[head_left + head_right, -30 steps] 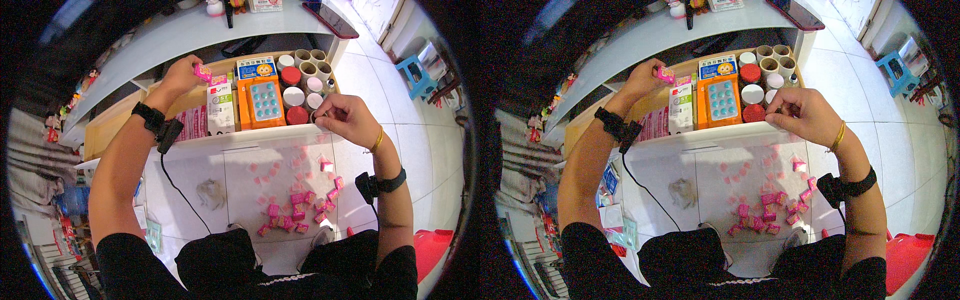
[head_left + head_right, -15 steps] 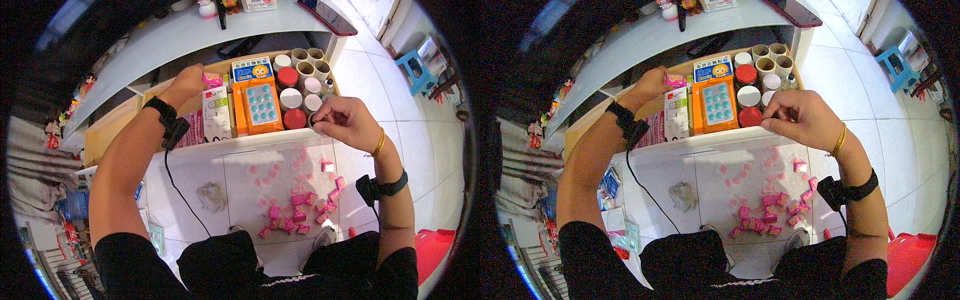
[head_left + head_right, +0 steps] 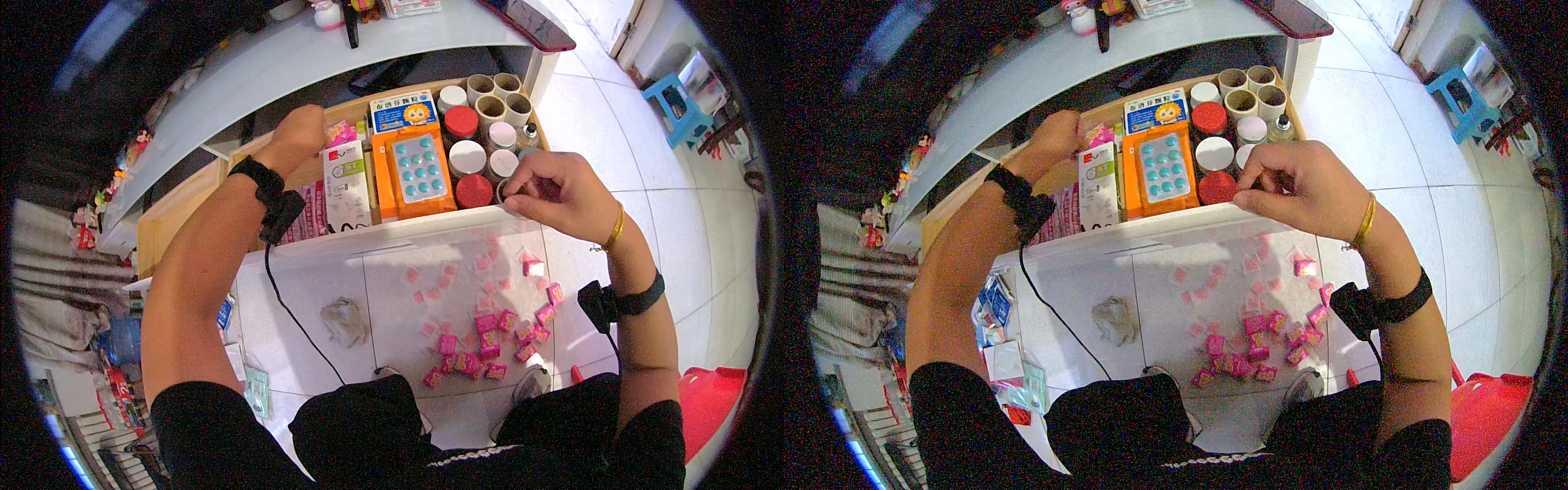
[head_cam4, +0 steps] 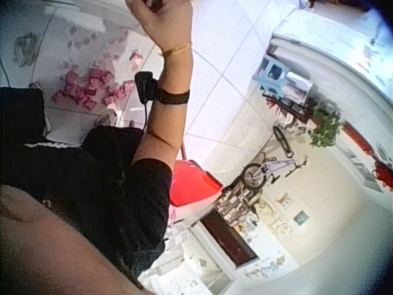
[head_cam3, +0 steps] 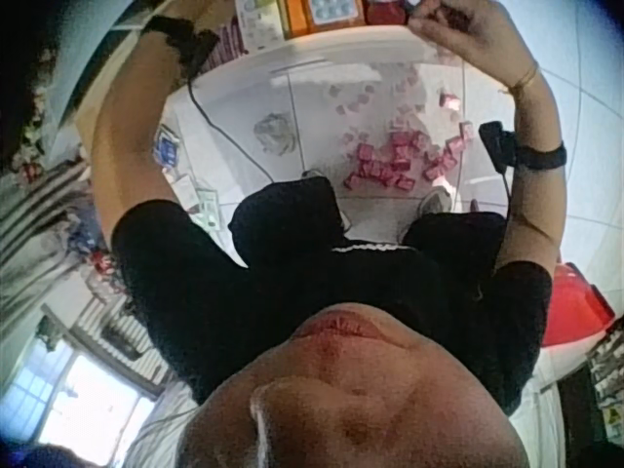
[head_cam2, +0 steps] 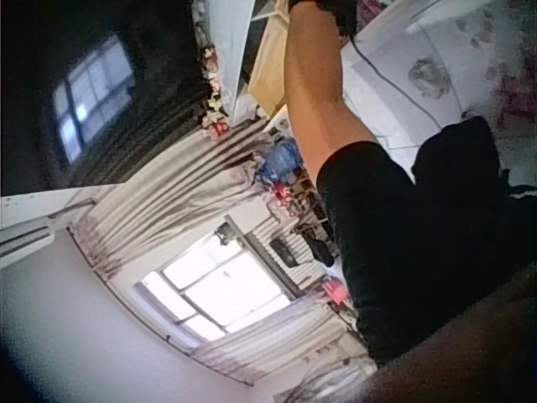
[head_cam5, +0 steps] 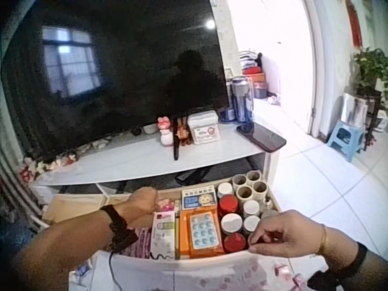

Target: The person picks up pink wrapped items from the floor and places them into an open storage drawer alongside various boxes and tubes.

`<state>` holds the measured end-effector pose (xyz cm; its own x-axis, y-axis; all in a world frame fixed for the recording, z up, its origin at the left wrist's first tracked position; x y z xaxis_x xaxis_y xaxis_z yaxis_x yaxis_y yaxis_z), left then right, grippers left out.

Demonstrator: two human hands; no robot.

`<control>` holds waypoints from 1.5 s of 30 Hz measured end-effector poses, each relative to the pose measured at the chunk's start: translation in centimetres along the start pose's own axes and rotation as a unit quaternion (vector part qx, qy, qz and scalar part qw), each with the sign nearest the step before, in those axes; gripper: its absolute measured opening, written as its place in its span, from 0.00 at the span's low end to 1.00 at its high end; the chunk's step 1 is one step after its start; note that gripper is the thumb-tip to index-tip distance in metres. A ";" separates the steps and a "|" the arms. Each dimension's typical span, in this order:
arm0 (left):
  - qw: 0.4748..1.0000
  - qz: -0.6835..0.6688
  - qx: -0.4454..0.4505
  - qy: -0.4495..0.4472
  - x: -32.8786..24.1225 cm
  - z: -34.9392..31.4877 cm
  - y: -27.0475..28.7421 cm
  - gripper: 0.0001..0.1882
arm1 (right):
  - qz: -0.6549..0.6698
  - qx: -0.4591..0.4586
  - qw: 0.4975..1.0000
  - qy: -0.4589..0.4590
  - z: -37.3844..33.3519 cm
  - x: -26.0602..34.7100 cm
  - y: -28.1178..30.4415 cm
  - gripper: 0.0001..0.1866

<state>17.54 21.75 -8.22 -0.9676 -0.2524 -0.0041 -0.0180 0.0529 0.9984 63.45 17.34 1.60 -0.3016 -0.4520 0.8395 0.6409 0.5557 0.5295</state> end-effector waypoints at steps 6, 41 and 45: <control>0.982 -0.151 0.107 0.026 -0.5 -0.9 -1.9 0.09 | 0.022 -0.002 1.000 -0.005 -0.2 -0.3 0.1 0.11; 0.908 -0.148 0.024 -0.391 -30.0 -33.2 7.8 0.13 | -0.026 -0.012 0.994 0.108 -1.7 -1.8 0.9 0.07; 0.860 -0.186 0.064 -0.470 -33.8 -34.9 -4.1 0.13 | -0.050 -0.028 0.988 0.140 -2.3 -0.8 1.2 0.06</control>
<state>59.13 -3.60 -10.27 -0.6638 0.6155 -0.4248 -0.3391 0.2586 0.9045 66.04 16.75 1.29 -0.1627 -0.6822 0.7128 0.6583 0.4631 0.5934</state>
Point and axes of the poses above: each hand's wrist, its own z-axis towards the middle knuckle, its own y-axis out of the back of the hand, x = y × z, the point moved 9 cm from there along z, towards the middle knuckle, and after that the axes turned 8 degrees about -x, right-handed, at the moved point
